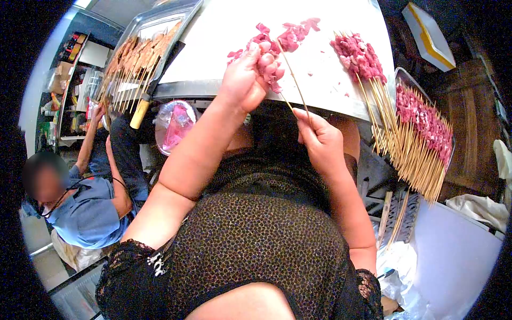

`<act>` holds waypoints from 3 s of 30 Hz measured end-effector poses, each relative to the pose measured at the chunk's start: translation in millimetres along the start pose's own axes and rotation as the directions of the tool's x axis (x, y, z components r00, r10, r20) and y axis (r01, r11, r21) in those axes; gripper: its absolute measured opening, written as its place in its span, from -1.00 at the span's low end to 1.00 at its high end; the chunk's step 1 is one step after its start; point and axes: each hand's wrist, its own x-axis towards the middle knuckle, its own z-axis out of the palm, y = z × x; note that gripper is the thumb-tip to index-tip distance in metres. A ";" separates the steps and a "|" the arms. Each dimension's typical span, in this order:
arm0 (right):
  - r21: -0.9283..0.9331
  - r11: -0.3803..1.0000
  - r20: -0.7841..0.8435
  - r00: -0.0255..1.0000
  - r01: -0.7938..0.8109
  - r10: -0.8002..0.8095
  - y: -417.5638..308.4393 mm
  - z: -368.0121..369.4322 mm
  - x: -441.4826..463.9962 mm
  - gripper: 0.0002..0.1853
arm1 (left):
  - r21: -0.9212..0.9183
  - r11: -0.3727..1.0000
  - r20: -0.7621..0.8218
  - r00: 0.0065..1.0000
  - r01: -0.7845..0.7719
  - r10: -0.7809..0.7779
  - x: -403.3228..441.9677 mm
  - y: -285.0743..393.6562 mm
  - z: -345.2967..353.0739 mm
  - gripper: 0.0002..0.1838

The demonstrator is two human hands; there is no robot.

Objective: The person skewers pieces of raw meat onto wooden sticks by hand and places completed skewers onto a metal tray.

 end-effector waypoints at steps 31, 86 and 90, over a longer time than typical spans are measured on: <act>-0.358 0.929 -0.221 0.959 0.087 -0.175 -70.4 -64.2 -3.5 -0.70 | 0.941 -0.272 -0.205 0.979 0.200 0.013 -1.4 89.9 -41.2 -0.66; 0.041 0.995 0.065 0.994 -0.093 0.090 -12.3 1.9 -1.9 -0.73 | 0.124 0.991 0.074 0.995 0.058 -0.068 -15.5 26.7 -1.7 -0.76; 0.074 0.992 0.031 0.994 -0.105 0.103 -9.3 5.5 -3.0 -0.74 | 0.074 0.992 0.069 0.991 0.106 -0.111 -18.2 19.6 0.6 -0.76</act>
